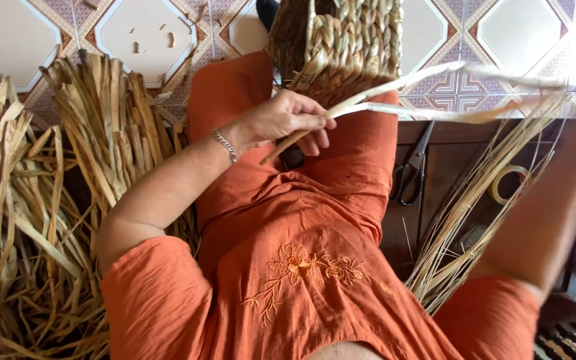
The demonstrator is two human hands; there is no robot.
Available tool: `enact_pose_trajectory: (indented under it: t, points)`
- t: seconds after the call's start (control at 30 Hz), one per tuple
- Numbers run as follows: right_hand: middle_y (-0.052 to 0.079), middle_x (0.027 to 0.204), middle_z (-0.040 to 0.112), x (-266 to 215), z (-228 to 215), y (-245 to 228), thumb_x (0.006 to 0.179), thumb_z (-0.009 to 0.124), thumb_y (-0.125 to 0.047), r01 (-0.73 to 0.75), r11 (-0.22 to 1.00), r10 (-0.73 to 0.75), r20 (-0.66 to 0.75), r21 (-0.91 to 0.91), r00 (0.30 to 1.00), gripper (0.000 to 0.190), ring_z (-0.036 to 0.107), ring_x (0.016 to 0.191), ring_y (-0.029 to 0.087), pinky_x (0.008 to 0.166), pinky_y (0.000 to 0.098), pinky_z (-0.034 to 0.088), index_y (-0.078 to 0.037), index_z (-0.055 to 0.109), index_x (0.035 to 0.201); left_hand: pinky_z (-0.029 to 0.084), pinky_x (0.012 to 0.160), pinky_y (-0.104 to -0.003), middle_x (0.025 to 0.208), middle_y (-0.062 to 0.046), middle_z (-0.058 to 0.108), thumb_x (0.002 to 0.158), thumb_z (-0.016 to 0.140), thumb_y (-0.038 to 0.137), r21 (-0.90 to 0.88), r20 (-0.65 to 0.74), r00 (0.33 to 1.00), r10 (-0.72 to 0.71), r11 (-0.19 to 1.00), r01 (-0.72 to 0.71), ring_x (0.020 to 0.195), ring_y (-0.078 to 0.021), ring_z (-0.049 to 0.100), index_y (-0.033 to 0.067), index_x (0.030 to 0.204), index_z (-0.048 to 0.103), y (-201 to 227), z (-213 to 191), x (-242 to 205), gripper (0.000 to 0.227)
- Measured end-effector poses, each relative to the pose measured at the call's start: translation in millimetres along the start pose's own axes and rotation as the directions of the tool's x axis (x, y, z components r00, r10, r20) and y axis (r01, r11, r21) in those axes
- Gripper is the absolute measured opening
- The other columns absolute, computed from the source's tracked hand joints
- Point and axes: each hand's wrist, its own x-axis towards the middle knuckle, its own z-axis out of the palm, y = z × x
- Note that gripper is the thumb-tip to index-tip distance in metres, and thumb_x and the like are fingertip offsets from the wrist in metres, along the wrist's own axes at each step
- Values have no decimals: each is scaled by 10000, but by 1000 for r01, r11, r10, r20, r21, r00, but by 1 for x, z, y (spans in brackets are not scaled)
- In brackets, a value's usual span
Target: The person weaves a basket by threading dried plant fiber strips along the frame, cutting excess material with scissors, and wrapping strips around the rim and handles by hand.
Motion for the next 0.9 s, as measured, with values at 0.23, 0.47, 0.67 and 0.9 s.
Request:
enact_pose_trajectory:
  t: [0.23, 0.47, 0.67, 0.9]
  points:
    - [142, 1353, 658, -61, 129, -409, 845, 774, -14, 198, 918, -373, 577, 344, 726, 562, 702, 1113, 293, 871, 358, 614, -52, 556, 1361, 656, 647, -268, 897, -133, 779, 1021, 587, 132, 238, 174, 982, -70, 971, 28, 715, -154, 763, -39, 1157, 713, 28, 36, 13, 252]
    - [68, 925, 746, -67, 145, -371, 946, 773, -99, 211, 861, -475, 582, 462, 660, 120, 725, 783, 145, 656, 297, 593, -27, 718, 1025, 626, 616, -248, 853, -95, 773, 1024, 592, 142, 273, 181, 969, -168, 955, 115, 666, -130, 736, -28, 1161, 707, 28, 25, -3, 247]
    - [37, 772, 724, -54, 132, -366, 937, 773, -111, 222, 880, -449, 585, 419, 676, 72, 672, 644, 104, 543, 278, 523, -48, 739, 935, 604, 557, -252, 779, -94, 749, 1006, 613, 156, 247, 189, 960, -206, 956, 157, 614, -146, 714, -39, 1166, 701, 17, 14, -21, 267]
    - [28, 765, 734, -49, 122, -349, 961, 762, -131, 145, 936, -324, 624, 320, 711, 66, 630, 559, 63, 450, 251, 459, -73, 765, 990, 622, 592, -241, 792, -82, 755, 991, 657, 185, 182, 151, 971, -187, 970, 159, 680, -136, 745, -31, 1121, 722, -4, -6, -35, 260]
